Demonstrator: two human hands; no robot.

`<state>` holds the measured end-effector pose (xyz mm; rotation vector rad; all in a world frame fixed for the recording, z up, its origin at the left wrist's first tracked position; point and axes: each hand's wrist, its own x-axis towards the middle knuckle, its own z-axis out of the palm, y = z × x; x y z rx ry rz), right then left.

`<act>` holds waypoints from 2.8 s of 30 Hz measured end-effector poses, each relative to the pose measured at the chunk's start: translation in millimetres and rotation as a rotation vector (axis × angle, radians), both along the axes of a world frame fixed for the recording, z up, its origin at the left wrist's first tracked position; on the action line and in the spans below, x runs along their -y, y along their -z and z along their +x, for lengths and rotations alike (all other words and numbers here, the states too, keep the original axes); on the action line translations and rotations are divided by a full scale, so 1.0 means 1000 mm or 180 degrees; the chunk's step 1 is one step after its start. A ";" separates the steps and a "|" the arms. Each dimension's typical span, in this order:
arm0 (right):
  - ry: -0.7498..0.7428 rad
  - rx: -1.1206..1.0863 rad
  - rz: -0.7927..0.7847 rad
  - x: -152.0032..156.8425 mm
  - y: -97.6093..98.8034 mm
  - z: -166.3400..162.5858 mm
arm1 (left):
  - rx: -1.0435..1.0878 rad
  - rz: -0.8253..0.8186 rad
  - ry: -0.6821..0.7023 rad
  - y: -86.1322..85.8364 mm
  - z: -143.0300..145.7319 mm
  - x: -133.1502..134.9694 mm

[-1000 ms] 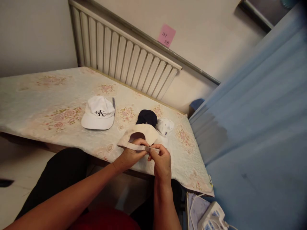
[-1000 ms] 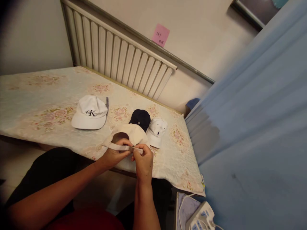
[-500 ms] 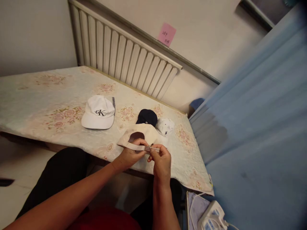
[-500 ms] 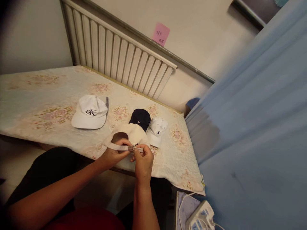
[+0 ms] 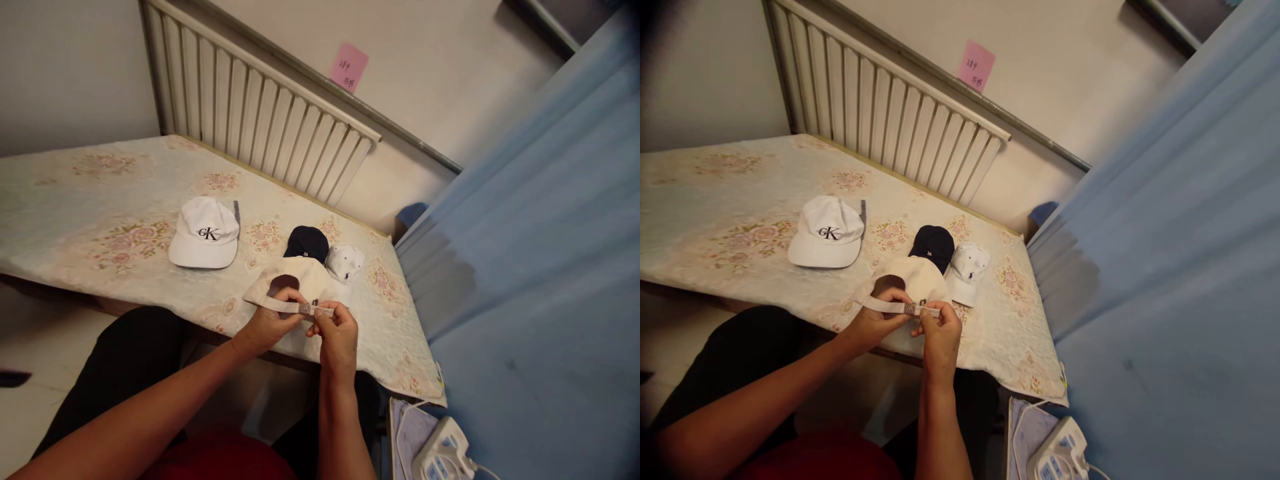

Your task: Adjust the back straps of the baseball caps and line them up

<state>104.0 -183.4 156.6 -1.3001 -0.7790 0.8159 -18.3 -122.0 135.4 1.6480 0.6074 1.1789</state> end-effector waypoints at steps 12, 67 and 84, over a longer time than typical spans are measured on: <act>0.0016 -0.0199 0.0065 0.000 0.000 -0.002 | -0.0119 0.0059 0.0002 0.001 -0.002 -0.002; 0.0046 -0.2719 0.0992 -0.005 0.013 -0.023 | 0.3041 -0.3762 0.0714 -0.022 -0.016 0.006; 0.0068 -0.3105 0.1043 -0.002 0.000 -0.017 | 0.3391 -0.4291 0.0544 -0.035 -0.019 0.003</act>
